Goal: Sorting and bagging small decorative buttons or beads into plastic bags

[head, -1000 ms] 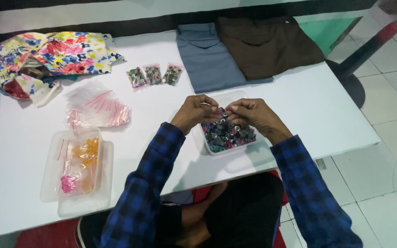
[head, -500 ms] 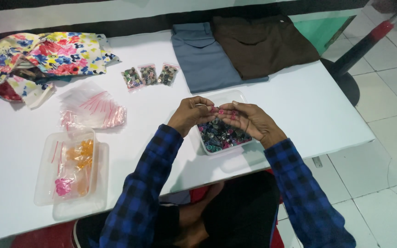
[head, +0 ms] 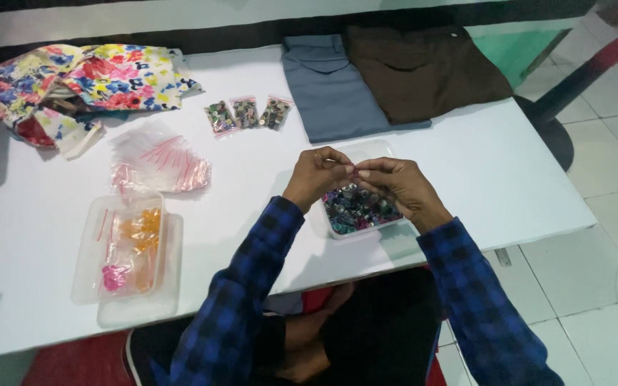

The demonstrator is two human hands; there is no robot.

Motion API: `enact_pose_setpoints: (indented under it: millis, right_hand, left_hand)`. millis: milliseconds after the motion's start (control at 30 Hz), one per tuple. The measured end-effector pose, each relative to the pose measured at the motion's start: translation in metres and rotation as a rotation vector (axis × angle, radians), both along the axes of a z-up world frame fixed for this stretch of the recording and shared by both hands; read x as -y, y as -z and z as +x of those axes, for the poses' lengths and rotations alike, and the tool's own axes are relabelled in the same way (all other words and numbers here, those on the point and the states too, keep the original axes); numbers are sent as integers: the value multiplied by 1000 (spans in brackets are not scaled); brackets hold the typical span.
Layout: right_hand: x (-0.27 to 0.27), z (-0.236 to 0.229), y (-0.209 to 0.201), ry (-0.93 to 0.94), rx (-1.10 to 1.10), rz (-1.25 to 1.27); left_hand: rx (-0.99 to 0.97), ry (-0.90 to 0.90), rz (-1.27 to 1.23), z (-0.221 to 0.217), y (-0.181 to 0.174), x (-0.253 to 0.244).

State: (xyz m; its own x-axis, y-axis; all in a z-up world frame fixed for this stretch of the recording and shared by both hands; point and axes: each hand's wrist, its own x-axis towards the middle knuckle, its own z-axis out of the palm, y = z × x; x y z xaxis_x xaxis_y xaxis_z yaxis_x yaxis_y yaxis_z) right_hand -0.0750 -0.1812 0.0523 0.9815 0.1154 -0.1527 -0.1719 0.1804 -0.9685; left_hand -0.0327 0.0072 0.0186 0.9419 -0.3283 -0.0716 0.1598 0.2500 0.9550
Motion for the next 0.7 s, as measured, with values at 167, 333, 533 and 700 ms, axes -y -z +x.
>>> enact_pose_setpoints:
  millis: [167,333,533,700]
  right_hand:
    - [-30,-14,-34,24,146,-189]
    - [-83,-32,-61,-6,327,-355]
    - [-153,-45,9,-15,487,-586]
    - [-182,-48,81,-131,777,-933]
  left_hand:
    - [143,-141,139,-30,-35,-17]
    - [264,-289,204,-71,-56,-57]
    - [391,-490,323,-121,-1,-119]
    - [621,-575,830,-132,50,-148]
